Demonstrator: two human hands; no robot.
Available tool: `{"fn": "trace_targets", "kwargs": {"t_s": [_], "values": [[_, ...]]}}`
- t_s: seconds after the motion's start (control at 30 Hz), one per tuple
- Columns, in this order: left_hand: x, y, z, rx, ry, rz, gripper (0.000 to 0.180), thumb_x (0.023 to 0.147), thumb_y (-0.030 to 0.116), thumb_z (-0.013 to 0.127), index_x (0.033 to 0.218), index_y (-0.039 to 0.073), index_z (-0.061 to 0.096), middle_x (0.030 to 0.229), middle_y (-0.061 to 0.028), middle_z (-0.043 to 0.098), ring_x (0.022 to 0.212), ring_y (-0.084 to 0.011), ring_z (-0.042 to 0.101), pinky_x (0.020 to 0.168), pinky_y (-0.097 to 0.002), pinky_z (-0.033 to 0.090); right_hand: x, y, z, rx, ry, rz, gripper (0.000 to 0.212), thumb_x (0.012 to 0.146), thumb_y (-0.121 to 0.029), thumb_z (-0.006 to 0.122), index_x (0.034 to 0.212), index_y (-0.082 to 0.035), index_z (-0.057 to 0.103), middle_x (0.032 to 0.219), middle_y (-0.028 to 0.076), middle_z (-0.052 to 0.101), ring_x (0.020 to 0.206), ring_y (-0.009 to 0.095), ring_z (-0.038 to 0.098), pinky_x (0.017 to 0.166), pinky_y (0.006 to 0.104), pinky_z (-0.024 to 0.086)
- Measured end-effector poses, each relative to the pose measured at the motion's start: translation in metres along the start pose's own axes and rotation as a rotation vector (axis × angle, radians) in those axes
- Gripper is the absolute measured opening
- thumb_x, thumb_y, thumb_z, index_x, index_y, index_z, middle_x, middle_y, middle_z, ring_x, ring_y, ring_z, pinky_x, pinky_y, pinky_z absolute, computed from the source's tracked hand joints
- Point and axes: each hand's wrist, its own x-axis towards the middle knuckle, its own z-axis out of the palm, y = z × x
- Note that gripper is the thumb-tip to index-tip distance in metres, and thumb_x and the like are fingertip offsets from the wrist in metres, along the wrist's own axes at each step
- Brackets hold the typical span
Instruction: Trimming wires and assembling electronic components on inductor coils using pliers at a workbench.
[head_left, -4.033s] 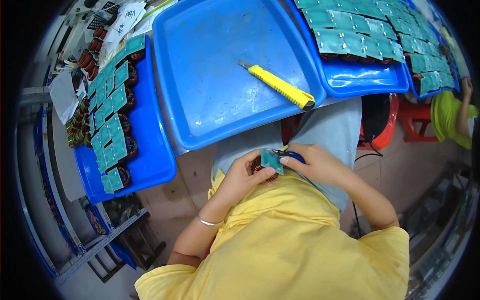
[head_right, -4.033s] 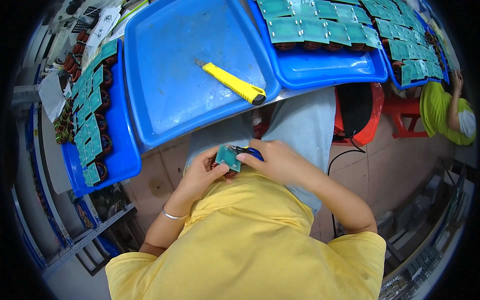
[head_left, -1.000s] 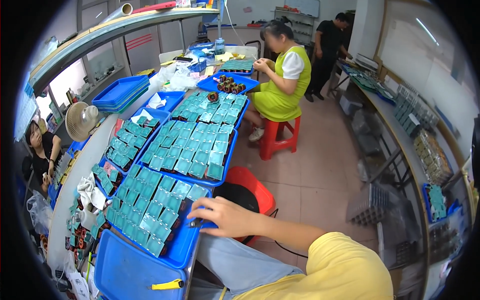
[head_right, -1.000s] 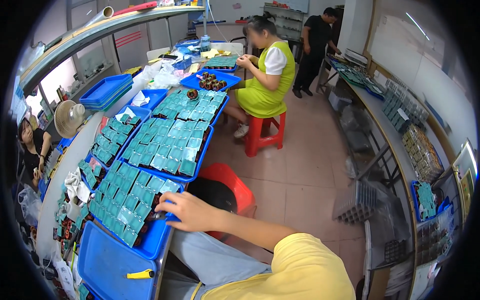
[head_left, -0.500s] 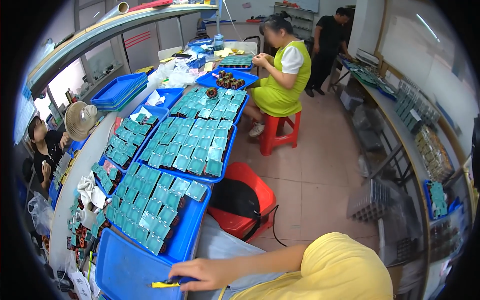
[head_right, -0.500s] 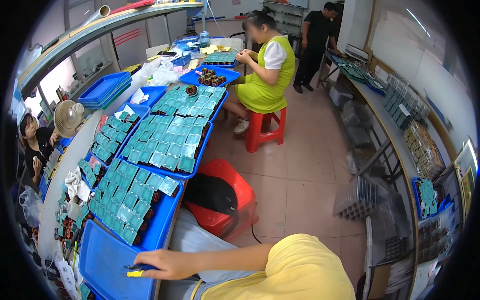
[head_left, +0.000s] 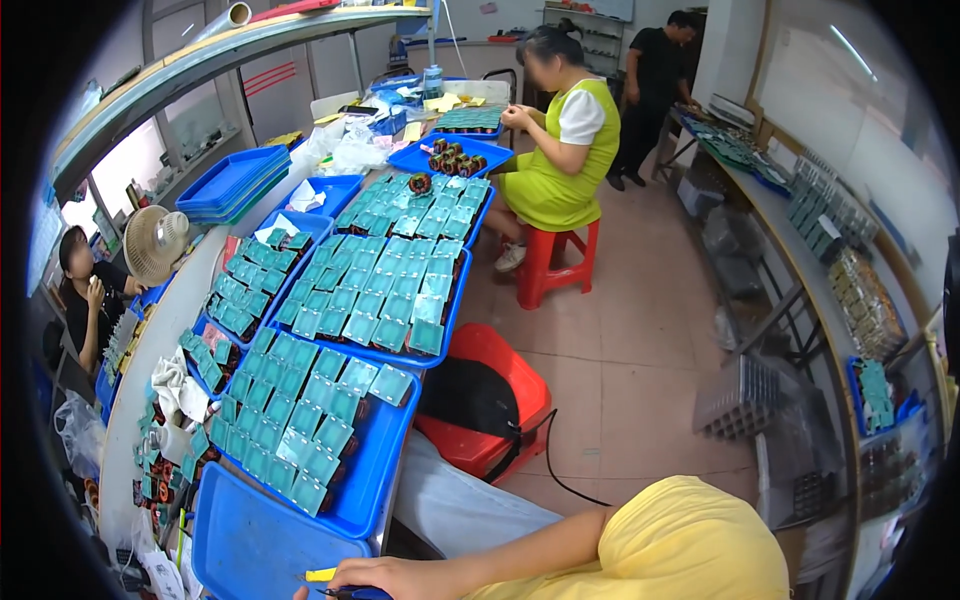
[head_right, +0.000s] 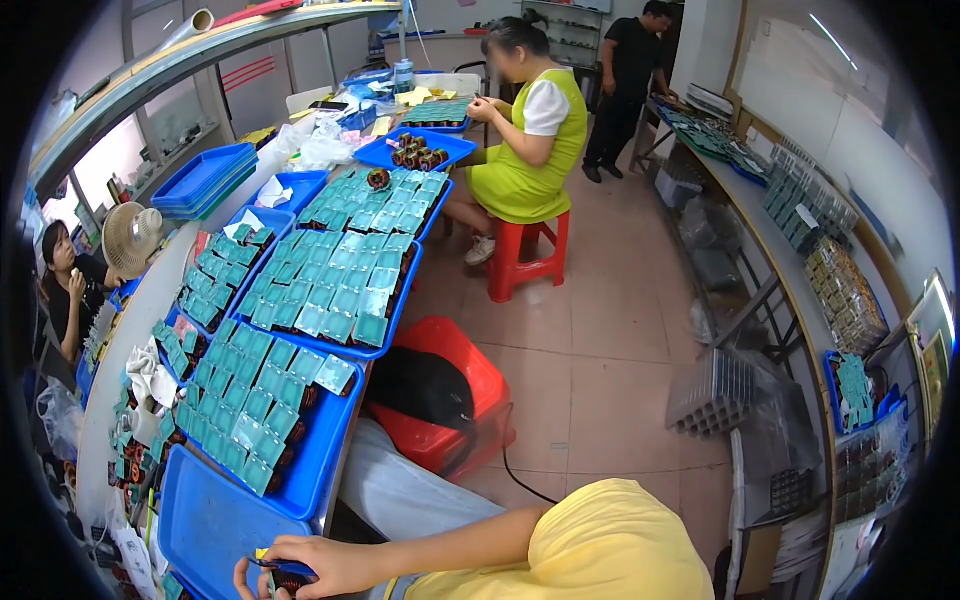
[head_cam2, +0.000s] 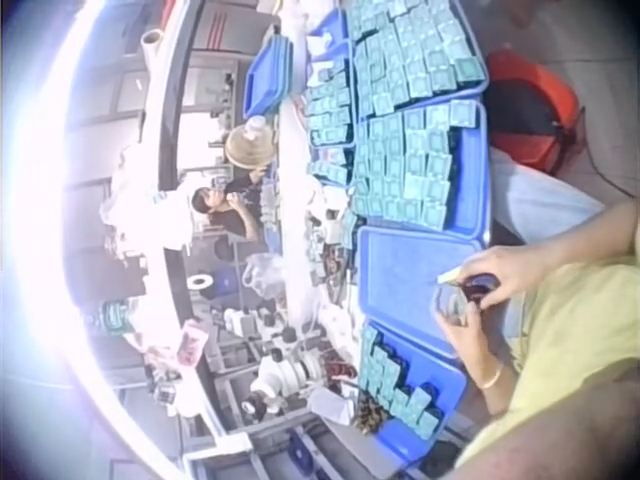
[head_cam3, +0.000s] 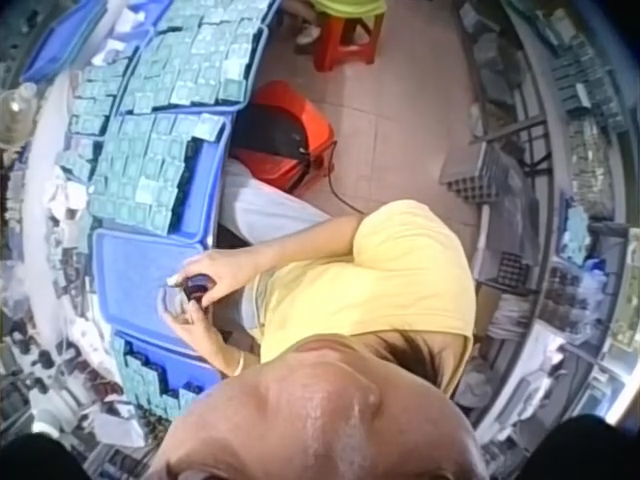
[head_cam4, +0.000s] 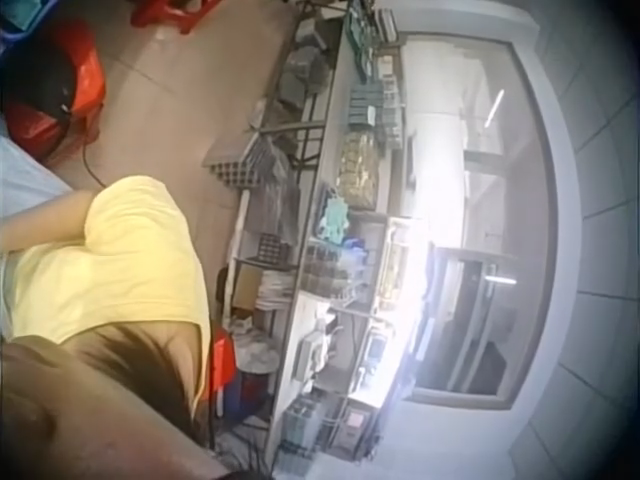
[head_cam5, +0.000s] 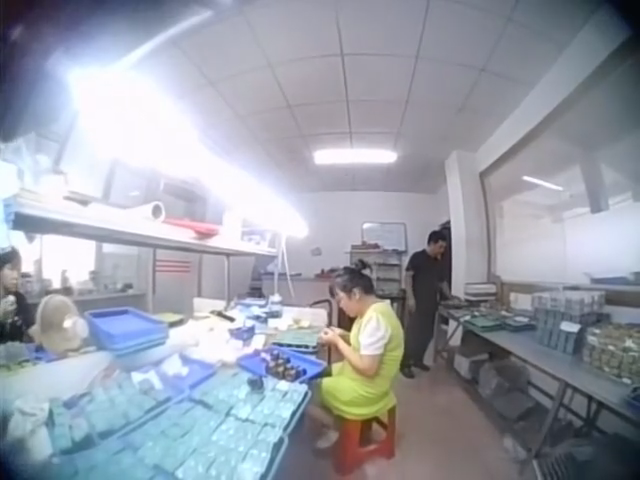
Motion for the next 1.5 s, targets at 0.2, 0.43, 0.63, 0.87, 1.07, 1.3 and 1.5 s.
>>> {"fn": "trace_targets", "kwargs": {"t_s": [0.2, 0.43, 0.63, 0.87, 1.07, 1.3, 1.5], "values": [[-0.004, -0.002, -0.011, 0.013, -0.035, -0.067, 0.062, 0.078, 0.008, 0.061, 0.132, 0.008, 0.032, 0.113, -0.0126, 0.051, 0.096, -0.0201, 0.052, 0.076, -0.0264, 0.048, 0.002, 0.005, 0.006, 0.013, -0.030, -0.018, 0.047, 0.076, -0.018, 0.068, 0.116, 0.002, 0.051, 0.102, 0.016, 0.059, 0.093, 0.026, 0.059, 0.080, 0.0341, 0.047], [0.026, -0.002, 0.012, -0.379, -0.197, -0.188, 0.063, 0.078, 0.001, 0.062, 0.131, 0.006, 0.029, 0.113, -0.0128, 0.052, 0.102, -0.0205, 0.054, 0.085, -0.0313, 0.048, 0.002, 0.018, -0.007, 0.051, 0.249, 0.234, 0.044, 0.073, -0.011, 0.072, 0.111, -0.003, 0.052, 0.098, 0.003, 0.056, 0.086, 0.008, 0.050, 0.077, 0.0249, 0.042], [0.019, -0.002, 0.010, -0.536, -0.190, -0.158, 0.058, 0.081, -0.003, 0.059, 0.130, 0.006, 0.029, 0.110, -0.0104, 0.052, 0.099, -0.0149, 0.052, 0.084, -0.0269, 0.044, 0.007, 0.004, -0.003, 0.354, 0.209, 0.401, 0.045, 0.069, -0.004, 0.073, 0.110, -0.003, 0.053, 0.085, -0.002, 0.055, 0.070, 0.003, 0.049, 0.063, 0.0178, 0.039], [0.013, 0.002, 0.004, -0.580, -0.149, -0.164, 0.060, 0.079, 0.004, 0.062, 0.130, 0.002, 0.030, 0.110, -0.0120, 0.053, 0.099, -0.0186, 0.054, 0.084, -0.0292, 0.045, 0.010, 0.000, 0.003, 0.069, 0.179, 0.207, 0.046, 0.066, -0.007, 0.075, 0.108, -0.004, 0.055, 0.097, 0.003, 0.050, 0.079, 0.008, 0.050, 0.067, 0.0203, 0.041], [0.007, -0.016, -0.002, -0.814, -0.240, -0.225, 0.054, 0.080, 0.002, 0.062, 0.126, 0.002, 0.033, 0.115, -0.0106, 0.052, 0.107, -0.0166, 0.051, 0.090, -0.0296, 0.042, 0.003, -0.005, 0.009, 0.022, 0.202, 0.061, 0.046, 0.064, -0.005, 0.076, 0.105, -0.001, 0.056, 0.103, 0.008, 0.046, 0.087, 0.014, 0.051, 0.069, 0.0229, 0.042], [0.005, -0.011, 0.000, -0.755, -0.257, -0.163, 0.052, 0.079, 0.005, 0.065, 0.122, 0.002, 0.036, 0.113, -0.0094, 0.053, 0.107, -0.0154, 0.050, 0.090, -0.0287, 0.041, 0.002, -0.014, 0.007, -0.022, 0.162, 0.010, 0.046, 0.064, 0.000, 0.074, 0.105, 0.000, 0.055, 0.107, 0.011, 0.044, 0.086, 0.017, 0.051, 0.069, 0.0241, 0.043], [-0.003, -0.006, 0.000, -0.791, -0.201, -0.161, 0.040, 0.083, 0.003, 0.060, 0.114, 0.006, 0.035, 0.118, -0.0183, 0.052, 0.106, -0.0196, 0.053, 0.088, -0.0298, 0.044, 0.002, -0.019, -0.014, -0.403, 0.030, -0.010, 0.042, 0.074, -0.024, 0.069, 0.104, 0.000, 0.053, 0.089, 0.011, 0.051, 0.079, 0.025, 0.052, 0.067, 0.0319, 0.042]]}}
